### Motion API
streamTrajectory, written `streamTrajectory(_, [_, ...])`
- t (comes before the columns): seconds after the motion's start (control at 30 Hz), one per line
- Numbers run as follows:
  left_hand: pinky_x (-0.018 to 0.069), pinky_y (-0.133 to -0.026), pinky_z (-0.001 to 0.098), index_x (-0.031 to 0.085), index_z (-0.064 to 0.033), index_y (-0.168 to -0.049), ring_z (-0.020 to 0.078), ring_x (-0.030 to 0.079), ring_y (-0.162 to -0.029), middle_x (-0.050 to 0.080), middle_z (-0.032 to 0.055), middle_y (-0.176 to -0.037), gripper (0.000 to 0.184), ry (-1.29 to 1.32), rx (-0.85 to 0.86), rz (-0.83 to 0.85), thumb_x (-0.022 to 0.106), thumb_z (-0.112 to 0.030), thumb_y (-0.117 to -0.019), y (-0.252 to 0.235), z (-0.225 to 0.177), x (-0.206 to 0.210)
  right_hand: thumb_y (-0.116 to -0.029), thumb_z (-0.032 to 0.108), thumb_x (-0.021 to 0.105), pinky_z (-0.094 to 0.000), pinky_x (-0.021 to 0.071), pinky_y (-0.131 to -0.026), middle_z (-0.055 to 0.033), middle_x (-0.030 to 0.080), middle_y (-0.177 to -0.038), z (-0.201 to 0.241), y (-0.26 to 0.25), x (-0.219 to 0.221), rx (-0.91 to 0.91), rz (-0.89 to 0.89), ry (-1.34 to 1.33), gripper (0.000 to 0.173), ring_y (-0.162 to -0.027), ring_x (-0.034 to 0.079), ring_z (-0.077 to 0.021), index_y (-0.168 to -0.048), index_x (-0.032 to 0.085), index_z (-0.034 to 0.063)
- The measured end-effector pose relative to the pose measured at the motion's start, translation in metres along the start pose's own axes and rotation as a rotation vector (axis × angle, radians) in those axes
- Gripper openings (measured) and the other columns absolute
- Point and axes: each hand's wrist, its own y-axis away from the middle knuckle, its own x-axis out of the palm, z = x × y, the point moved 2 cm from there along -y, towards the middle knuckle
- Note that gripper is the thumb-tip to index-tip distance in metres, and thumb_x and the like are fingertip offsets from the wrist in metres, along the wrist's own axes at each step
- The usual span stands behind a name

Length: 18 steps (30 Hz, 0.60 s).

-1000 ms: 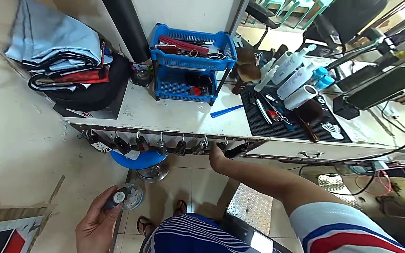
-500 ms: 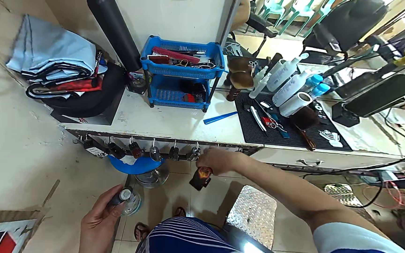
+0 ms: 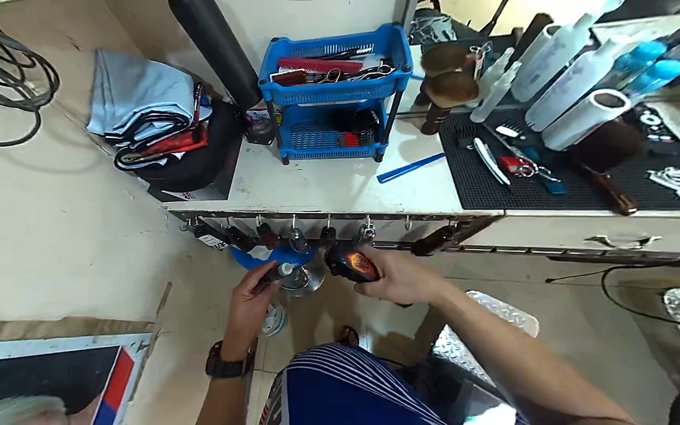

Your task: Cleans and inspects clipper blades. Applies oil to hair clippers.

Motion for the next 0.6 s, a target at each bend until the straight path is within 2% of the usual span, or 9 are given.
streamTrajectory(0.1, [0.0563,-0.101,0.0367,0.067,0.0004,-0.130,0.0204,0.066,-0.118,0.067,0.0139,-0.130,0.035,-0.097,-0.013,0.058,0.067,-0.004,-0.0949,-0.001,0.024,-0.007,-0.0904,0.043,0.069,-0.0511,0.0572,-0.084,-0.0104,0.070,-0.106,-0.001,0.005,0.054,0.169,-0.091,-0.105,0.061,-0.095,0.070,-0.0246,-0.141,0.051,0.0141])
streamTrajectory(0.2, [0.0541,-0.105,0.0362,0.069,-0.0050,-0.130,0.0177,0.064,-0.122,0.067,0.0113,-0.132,0.034,-0.275,-0.025,0.119,0.068,-0.009,-0.0961,0.002,0.038,-0.017,-0.0913,0.041,0.065,-0.0540,0.0563,-0.085,-0.0115,0.070,-0.109,0.007,0.012,0.098,0.273,-0.135,-0.131,0.063,-0.098,0.070,-0.0276,-0.146,0.046,0.0165])
streamTrajectory(0.3, [0.0501,-0.109,0.0387,0.071,-0.0086,-0.129,0.0190,0.061,-0.126,0.067,0.0105,-0.133,0.033,-0.430,0.023,0.159,0.067,-0.011,-0.0965,0.006,0.046,-0.027,-0.0905,0.039,0.066,-0.0547,0.0561,-0.087,-0.0132,0.070,-0.110,0.018,0.017,0.139,0.314,-0.179,-0.109,0.066,-0.101,0.070,-0.0303,-0.147,0.044,0.0136])
streamTrajectory(0.47, [0.0475,-0.111,0.0443,0.073,-0.0140,-0.128,0.0226,0.059,-0.129,0.067,0.0073,-0.133,0.031,-0.568,0.074,0.249,0.066,-0.012,-0.0975,0.014,0.055,-0.031,-0.0904,0.034,0.067,-0.0561,0.0553,-0.091,-0.0152,0.067,-0.122,0.039,0.028,0.192,0.429,-0.212,-0.088,0.074,-0.107,0.069,-0.0330,-0.154,0.035,0.0133])
streamTrajectory(0.6, [0.0479,-0.110,0.0444,0.073,-0.0136,-0.126,0.0222,0.059,-0.128,0.067,0.0063,-0.132,0.031,-0.579,0.155,0.328,0.066,-0.009,-0.0967,0.023,0.065,-0.022,-0.0867,0.032,0.068,-0.0539,0.0554,-0.092,-0.0167,0.058,-0.137,0.051,0.041,0.221,0.525,-0.259,-0.120,0.084,-0.111,0.067,-0.0325,-0.158,0.030,0.0108])
